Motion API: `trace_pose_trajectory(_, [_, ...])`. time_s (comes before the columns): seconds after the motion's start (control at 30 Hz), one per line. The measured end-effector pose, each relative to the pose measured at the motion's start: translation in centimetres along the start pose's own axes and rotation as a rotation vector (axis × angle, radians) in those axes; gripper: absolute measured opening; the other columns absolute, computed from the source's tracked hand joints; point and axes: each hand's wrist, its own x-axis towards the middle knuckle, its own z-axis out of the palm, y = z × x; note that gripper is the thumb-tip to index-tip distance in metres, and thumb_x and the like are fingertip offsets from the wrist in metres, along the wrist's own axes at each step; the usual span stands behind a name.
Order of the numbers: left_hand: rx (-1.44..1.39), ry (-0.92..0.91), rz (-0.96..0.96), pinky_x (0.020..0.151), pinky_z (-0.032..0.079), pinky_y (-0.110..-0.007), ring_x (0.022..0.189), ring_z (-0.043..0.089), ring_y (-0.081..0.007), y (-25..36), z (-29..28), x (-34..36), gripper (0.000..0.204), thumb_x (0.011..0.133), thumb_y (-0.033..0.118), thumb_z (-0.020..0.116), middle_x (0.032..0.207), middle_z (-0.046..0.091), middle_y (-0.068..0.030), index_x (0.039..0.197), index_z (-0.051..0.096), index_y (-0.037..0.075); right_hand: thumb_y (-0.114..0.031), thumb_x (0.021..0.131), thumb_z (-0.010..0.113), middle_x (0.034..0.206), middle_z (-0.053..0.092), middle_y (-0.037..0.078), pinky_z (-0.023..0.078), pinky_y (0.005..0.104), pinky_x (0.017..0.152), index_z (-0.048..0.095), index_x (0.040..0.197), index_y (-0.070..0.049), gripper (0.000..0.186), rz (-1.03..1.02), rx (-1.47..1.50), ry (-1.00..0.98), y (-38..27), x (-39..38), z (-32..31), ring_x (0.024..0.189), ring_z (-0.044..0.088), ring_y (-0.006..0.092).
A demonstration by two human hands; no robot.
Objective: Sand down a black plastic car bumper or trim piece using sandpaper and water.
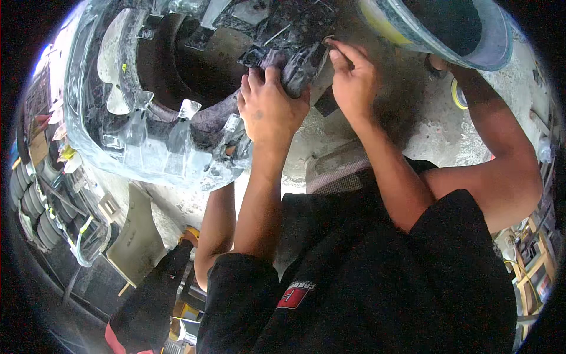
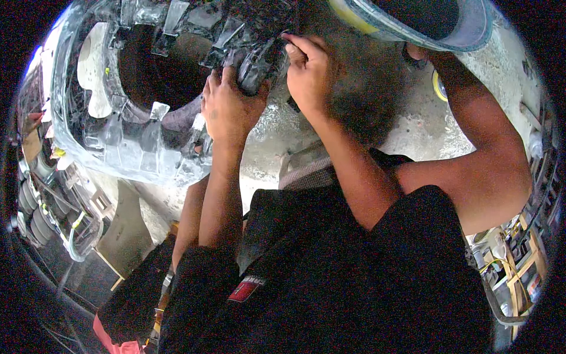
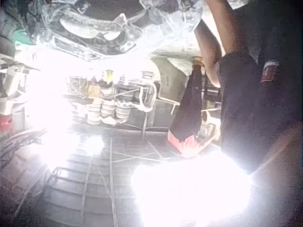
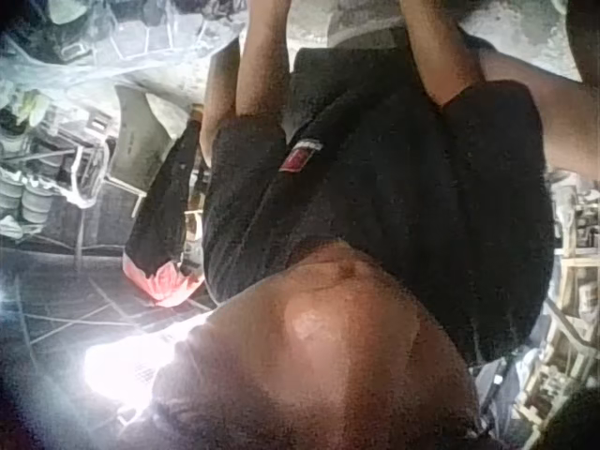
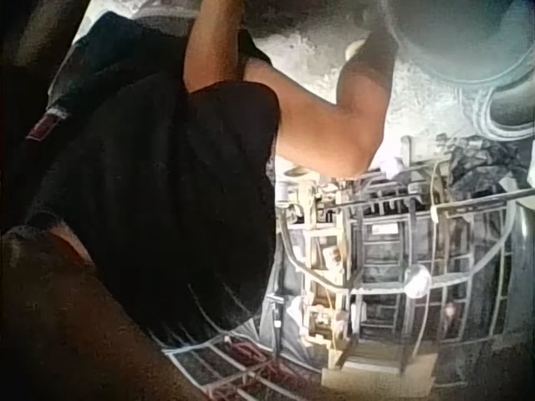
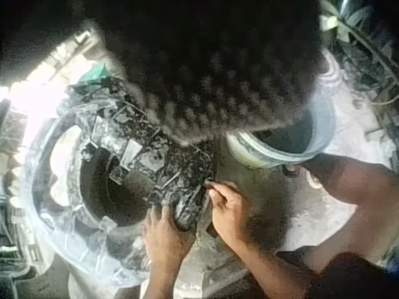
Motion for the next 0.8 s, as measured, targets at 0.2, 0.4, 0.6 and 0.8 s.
trace_pose_trajectory(0.2, [0.029,0.064,-0.008,0.112,0.041,-0.054,0.135,0.05,-0.0442,-1.6,-0.1,-0.3,0.065,0.075,0.045,0.081,0.14,0.057,-0.0249,0.129,0.063,0.013,-0.014,0.091,0.079,0.108,0.072,0.009,0.051,0.0337,0.093,0.079,0.111,-0.007,0.022,-0.097,0.004,-0.033,0.8,-0.7,1.4,0.102,0.067,0.0216])
trace_pose_trajectory(0.4, [0.067,0.019,-0.025,0.113,0.04,-0.053,0.14,0.045,-0.0414,-1.7,-0.5,-0.6,0.064,0.075,0.039,0.081,0.149,0.051,-0.0237,0.131,0.062,0.014,-0.02,0.085,0.082,0.095,0.07,0.014,0.05,0.0406,0.086,0.077,0.098,0.0,0.024,-0.031,0.042,-0.021,1.3,-1.2,1.6,0.091,0.064,0.028])
trace_pose_trajectory(0.6, [0.035,0.031,-0.005,0.114,0.038,-0.054,0.139,0.047,-0.0427,-1.5,0.1,-0.6,0.067,0.075,0.039,0.082,0.148,0.051,-0.0259,0.133,0.061,0.015,-0.02,0.086,0.08,0.094,0.07,0.016,0.049,0.0432,0.087,0.075,0.094,0.001,0.023,0.042,-0.027,0.016,1.4,0.4,1.4,0.091,0.064,0.0326])
trace_pose_trajectory(0.8, [0.084,0.028,-0.003,0.111,0.044,-0.056,0.136,0.051,-0.043,-1.0,0.0,-0.5,0.066,0.078,0.047,0.079,0.145,0.054,-0.0265,0.132,0.059,0.014,-0.019,0.088,0.078,0.091,0.071,0.016,0.05,0.0414,0.085,0.074,0.096,0.003,0.023,0.009,-0.084,0.02,0.9,1.2,1.6,0.088,0.066,0.0303])
